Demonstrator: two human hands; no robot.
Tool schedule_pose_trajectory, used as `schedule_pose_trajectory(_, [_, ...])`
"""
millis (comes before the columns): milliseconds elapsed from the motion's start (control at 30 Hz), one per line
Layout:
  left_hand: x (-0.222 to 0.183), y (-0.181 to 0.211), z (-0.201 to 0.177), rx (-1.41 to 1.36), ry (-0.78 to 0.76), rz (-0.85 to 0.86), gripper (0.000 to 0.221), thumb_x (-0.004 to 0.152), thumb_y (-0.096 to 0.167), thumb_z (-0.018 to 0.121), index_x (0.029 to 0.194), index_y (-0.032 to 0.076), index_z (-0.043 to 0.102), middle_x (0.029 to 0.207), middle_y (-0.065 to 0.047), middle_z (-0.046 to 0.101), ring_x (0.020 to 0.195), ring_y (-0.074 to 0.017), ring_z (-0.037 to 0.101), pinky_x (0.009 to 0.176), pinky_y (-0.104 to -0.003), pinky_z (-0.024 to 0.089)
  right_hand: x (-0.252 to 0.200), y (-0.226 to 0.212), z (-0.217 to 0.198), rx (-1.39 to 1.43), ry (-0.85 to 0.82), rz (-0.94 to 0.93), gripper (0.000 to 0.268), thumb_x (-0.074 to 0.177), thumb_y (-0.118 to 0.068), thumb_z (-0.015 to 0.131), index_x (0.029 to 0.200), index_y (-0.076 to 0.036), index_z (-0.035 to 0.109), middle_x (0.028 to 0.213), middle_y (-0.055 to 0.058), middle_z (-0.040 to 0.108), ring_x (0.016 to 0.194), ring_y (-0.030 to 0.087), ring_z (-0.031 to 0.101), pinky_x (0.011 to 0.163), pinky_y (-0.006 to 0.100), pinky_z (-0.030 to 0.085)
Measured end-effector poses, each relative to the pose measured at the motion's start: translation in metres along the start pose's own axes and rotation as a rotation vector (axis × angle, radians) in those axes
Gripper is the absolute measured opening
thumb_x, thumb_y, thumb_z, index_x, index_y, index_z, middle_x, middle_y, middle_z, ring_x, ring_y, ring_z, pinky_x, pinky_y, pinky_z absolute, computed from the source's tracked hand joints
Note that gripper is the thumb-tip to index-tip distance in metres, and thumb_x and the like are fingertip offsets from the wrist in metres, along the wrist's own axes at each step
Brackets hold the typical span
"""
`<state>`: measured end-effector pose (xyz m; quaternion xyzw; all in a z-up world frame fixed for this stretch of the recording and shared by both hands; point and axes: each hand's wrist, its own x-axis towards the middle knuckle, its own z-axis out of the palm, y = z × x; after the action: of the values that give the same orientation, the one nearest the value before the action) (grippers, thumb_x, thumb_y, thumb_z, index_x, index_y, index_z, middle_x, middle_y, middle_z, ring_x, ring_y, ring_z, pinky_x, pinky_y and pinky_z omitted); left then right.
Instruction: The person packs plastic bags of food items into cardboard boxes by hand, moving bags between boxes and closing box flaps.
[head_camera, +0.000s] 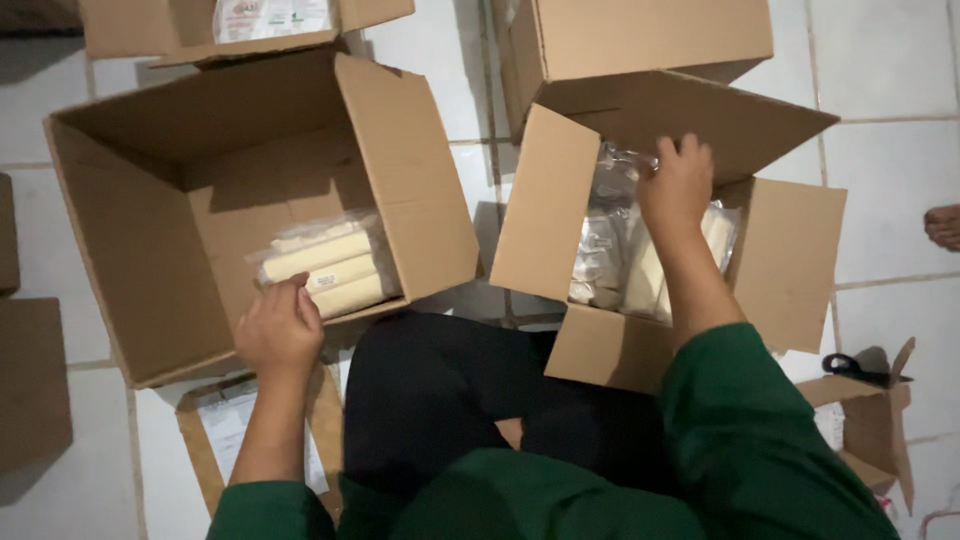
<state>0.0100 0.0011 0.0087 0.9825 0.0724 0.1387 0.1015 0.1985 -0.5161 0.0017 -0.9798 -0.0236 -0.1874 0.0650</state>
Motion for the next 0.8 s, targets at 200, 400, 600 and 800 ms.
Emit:
schedule_pose_trajectory(200, [0.003, -0.012, 0.009, -0.146, -0.152, -0.061, 0.03, 0.093, 0.028, 0.064, 0.119, 0.014, 0.072, 0.12, -0.011, 0.069, 0.105, -0.0341, 0.066, 0.084, -0.048, 0.052, -0.026, 0.033, -0.002, 0.635, -0.397, 0.23, 0.048, 0.093, 0.002, 0.053, 0.133, -0.016, 0.072, 0.133, 0.016, 0.068, 0.112, 0.032, 0.069, 0.098, 0.039, 0.055])
schedule_pose_trajectory(400, [0.084, -0.043, 0.044, -0.25, -0.547, -0.139, 0.059, 0.089, 0.034, 0.073, 0.141, 0.012, 0.057, 0.146, -0.016, 0.055, 0.125, -0.0391, 0.055, 0.104, -0.049, 0.044, -0.101, 0.046, -0.071, 0.529, -0.302, 0.27, 0.026, 0.11, -0.009, 0.068, 0.135, -0.006, 0.07, 0.136, 0.019, 0.062, 0.117, 0.028, 0.066, 0.095, 0.04, 0.056])
schedule_pose_trajectory(600, [0.122, -0.028, 0.08, 0.126, -0.964, 0.154, 0.115, 0.055, 0.046, 0.098, 0.151, 0.014, 0.043, 0.15, -0.017, 0.05, 0.134, -0.0393, 0.051, 0.106, -0.051, 0.046, -0.166, 0.057, -0.12, 0.51, -0.324, 0.379, 0.028, 0.107, -0.017, 0.068, 0.134, -0.009, 0.071, 0.128, 0.015, 0.064, 0.111, 0.025, 0.067, 0.093, 0.038, 0.056])
schedule_pose_trajectory(800, [0.11, -0.028, 0.057, 0.16, -1.04, 0.1, 0.092, 0.059, 0.061, 0.092, 0.132, 0.013, 0.065, 0.142, -0.015, 0.06, 0.131, -0.0353, 0.058, 0.109, -0.048, 0.046, -0.16, 0.044, -0.115, 0.618, -0.428, 0.479, 0.029, 0.1, -0.019, 0.067, 0.128, -0.011, 0.072, 0.121, 0.011, 0.07, 0.103, 0.023, 0.069, 0.088, 0.035, 0.056])
